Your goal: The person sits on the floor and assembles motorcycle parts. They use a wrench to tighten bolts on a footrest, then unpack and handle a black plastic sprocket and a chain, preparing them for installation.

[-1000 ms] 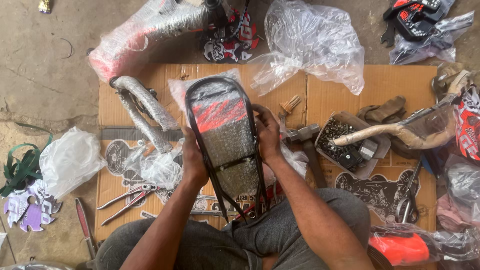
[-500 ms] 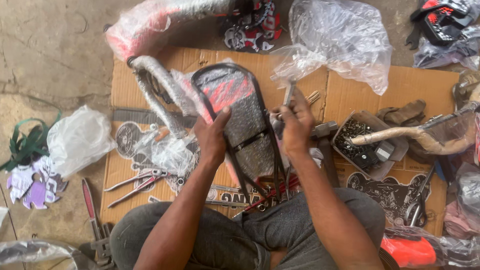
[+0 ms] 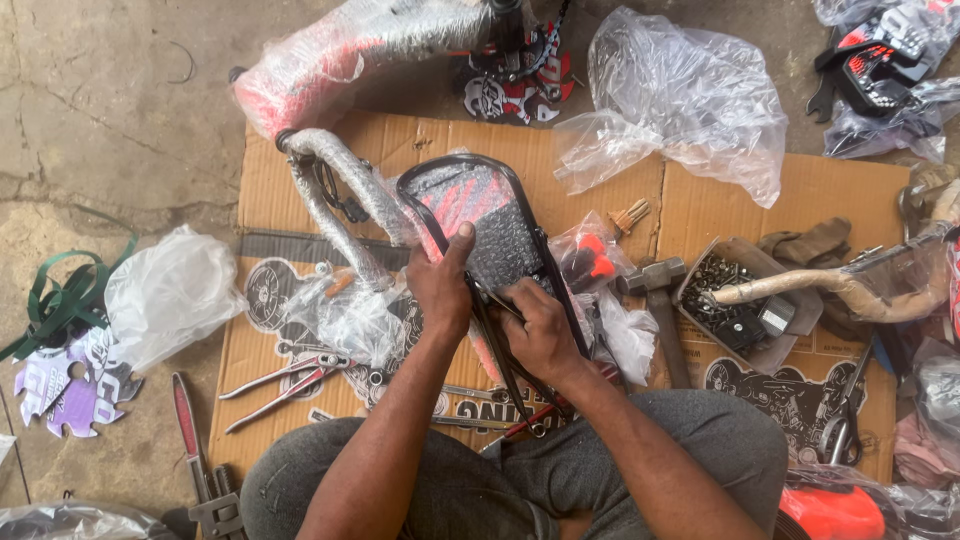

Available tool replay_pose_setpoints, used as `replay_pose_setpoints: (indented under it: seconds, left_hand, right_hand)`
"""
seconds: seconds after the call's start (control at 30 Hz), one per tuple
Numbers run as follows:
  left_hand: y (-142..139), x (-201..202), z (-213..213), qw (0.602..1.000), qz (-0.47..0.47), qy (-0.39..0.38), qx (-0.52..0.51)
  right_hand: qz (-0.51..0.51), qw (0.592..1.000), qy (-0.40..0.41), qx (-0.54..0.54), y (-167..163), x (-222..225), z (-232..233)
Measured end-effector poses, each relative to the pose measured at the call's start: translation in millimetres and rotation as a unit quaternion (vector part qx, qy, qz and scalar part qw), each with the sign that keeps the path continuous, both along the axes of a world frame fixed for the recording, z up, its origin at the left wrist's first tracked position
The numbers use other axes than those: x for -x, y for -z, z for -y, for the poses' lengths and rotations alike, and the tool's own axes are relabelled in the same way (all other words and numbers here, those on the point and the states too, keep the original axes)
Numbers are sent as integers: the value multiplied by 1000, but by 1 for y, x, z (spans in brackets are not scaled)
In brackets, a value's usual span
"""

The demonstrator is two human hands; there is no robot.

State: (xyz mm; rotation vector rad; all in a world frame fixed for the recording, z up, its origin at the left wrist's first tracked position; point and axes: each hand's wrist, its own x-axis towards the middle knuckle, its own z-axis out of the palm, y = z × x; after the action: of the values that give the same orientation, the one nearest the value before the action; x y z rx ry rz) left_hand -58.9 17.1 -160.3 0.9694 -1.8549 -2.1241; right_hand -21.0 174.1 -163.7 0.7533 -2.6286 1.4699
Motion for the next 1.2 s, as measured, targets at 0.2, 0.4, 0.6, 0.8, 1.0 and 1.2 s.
replay_pose_setpoints:
  seconds: [0.2, 0.4, 0.6, 0.8, 1.0, 1.2]
  left_hand:
    - [-1, -2, -4, 1000, -15, -8, -8]
    - [-3, 1, -5, 998, -51, -23, 6]
    - [1, 1, 1, 995, -93, -19, -40]
    - [3, 1, 3, 1000, -2, 3, 29]
    - [2, -5, 0, 996, -77, 36, 25]
    - [7, -7, 4, 990, -109, 32, 80]
  right_hand:
    - [-66, 997, 16, -30, 14, -1, 4]
    - [-47, 997, 46, -31, 6, 4, 12]
    - [61, 998, -10, 8, -27, 14, -2]
    - [-37, 984, -20, -173, -59, 16, -30]
    - [-137, 960, -30, -243, -84, 19, -29]
    - [-140, 939, -80, -303, -85, 35, -29]
